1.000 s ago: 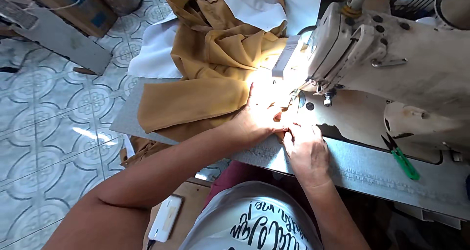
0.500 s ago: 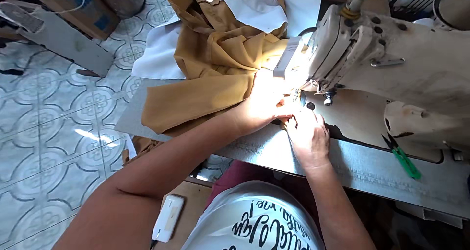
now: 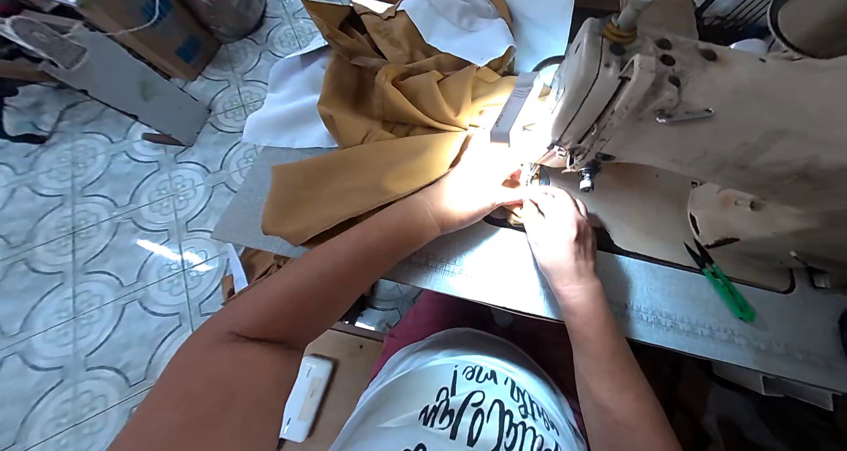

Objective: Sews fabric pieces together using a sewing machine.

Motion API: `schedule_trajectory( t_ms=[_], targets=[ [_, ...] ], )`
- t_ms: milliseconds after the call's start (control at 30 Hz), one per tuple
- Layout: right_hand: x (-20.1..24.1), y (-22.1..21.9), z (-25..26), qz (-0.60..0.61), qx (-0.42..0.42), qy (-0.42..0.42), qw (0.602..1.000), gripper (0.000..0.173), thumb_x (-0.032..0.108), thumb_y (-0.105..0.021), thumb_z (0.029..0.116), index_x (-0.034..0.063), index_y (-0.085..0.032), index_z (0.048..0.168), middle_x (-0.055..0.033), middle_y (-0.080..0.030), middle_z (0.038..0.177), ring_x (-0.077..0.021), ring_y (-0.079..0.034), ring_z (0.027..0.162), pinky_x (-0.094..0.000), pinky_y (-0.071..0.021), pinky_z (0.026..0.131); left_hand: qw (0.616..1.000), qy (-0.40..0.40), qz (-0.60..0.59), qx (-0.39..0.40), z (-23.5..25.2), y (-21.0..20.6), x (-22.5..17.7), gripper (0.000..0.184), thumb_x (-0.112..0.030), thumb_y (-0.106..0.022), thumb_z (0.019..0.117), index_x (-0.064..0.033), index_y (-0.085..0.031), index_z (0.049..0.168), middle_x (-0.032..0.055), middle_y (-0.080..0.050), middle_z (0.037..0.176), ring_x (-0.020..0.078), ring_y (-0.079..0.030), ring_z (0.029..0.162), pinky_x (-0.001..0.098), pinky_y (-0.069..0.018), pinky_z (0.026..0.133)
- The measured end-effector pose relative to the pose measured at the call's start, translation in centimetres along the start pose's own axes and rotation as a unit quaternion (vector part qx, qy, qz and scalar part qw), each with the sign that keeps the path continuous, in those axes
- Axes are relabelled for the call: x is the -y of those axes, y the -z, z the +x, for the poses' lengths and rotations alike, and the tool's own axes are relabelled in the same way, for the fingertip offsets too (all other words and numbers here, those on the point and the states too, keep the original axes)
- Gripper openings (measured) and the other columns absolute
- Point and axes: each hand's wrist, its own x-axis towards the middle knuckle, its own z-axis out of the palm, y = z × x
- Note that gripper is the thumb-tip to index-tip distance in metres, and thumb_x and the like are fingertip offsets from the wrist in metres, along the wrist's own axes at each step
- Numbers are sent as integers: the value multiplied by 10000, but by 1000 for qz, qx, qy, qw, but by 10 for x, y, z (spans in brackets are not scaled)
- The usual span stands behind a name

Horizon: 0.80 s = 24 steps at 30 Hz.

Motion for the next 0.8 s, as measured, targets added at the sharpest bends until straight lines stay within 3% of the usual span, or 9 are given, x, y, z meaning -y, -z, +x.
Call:
schedule_trajectory(
  t_ms=[67, 167, 367, 467, 567, 633, 700, 733, 800],
  targets=[
    [-6, 3, -11, 59, -35, -31, 997, 250, 160, -541, 1035, 41, -757, 1071, -128, -724, 1144, -277, -695, 1074, -450, -572, 915, 999, -5, -30, -39, -2, -8, 1, 293, -62, -542, 1005, -186, -780, 1124, 95, -702, 1053, 277, -642, 1066, 498, -467, 981],
    [-4, 3, -25, 76, -62, -48, 994, 185, 105, -595, 987, 19, -757, 968, -131, -734, 984, -278, -704, 955, -446, -568, 861, 977, 114, -176, -31, -6, -14, 5, 268, -56, -560, 961, -79, -715, 1179, 103, -713, 1157, 245, -645, 1148, 474, -490, 1017],
    [13, -7, 1, 158, -34, -100, 982, 303, 222, -810, 879, 3, -737, 1074, -160, -712, 1133, -291, -704, 1016, -501, -579, 878, 932, 219, -286, -38, 1, -4, 1, 151, -109, -656, 954, 6, -688, 1047, 123, -691, 959, 179, -658, 921, 364, -536, 855],
    [11, -12, 8, 186, -52, -128, 973, 251, 221, -782, 908, 17, -718, 1040, -149, -726, 942, -279, -714, 835, -519, -581, 757, 920, 196, -336, -47, -1, -3, -1, 178, -72, -702, 917, 14, -672, 1070, 108, -692, 966, 131, -660, 911, 302, -550, 857],
    [9, -8, -1, 244, -59, -130, 959, 259, 147, -724, 916, -2, -668, 1121, -116, -716, 862, -190, -701, 730, -409, -594, 682, 949, 172, -264, 14, -5, 9, -11, 418, -122, -773, 870, -77, -662, 1271, 92, -702, 1180, 179, -661, 1093, 409, -530, 962],
    [22, 9, -17, 405, -9, -193, 894, 263, 55, -695, 920, 11, -591, 1157, -28, -627, 749, -72, -608, 599, -248, -544, 567, 988, 66, -136, -27, -11, 8, -13, 438, -151, -782, 836, -102, -696, 1262, 124, -697, 1222, 312, -644, 1168, 579, -491, 979],
    [36, 22, -37, 561, 51, -301, 770, 282, -45, -631, 942, -6, -530, 1203, -32, -627, 646, -60, -574, 483, -199, -498, 453, 997, -12, -70, -39, -16, 11, -12, 176, -124, -660, 946, -131, -744, 1100, 69, -713, 1215, 280, -638, 1197, 537, -500, 987],
    [37, 24, -47, 565, 61, -322, 757, 401, -52, -632, 942, -16, -485, 1314, -49, -629, 639, -75, -585, 470, -208, -507, 438, 997, -42, -56, -26, -18, 13, -12, 188, -89, -572, 997, -133, -750, 1040, 42, -722, 1215, 260, -620, 1247, 504, -488, 1016],
    [32, 25, -55, 452, 70, -282, 843, 560, -3, -669, 940, -53, -394, 1426, -34, -636, 678, -56, -629, 512, -191, -549, 481, 996, -81, -31, 9, -17, 16, -14, 277, -19, -481, 1023, -113, -739, 988, 30, -737, 1175, 263, -589, 1308, 458, -480, 1057]
  ],
)
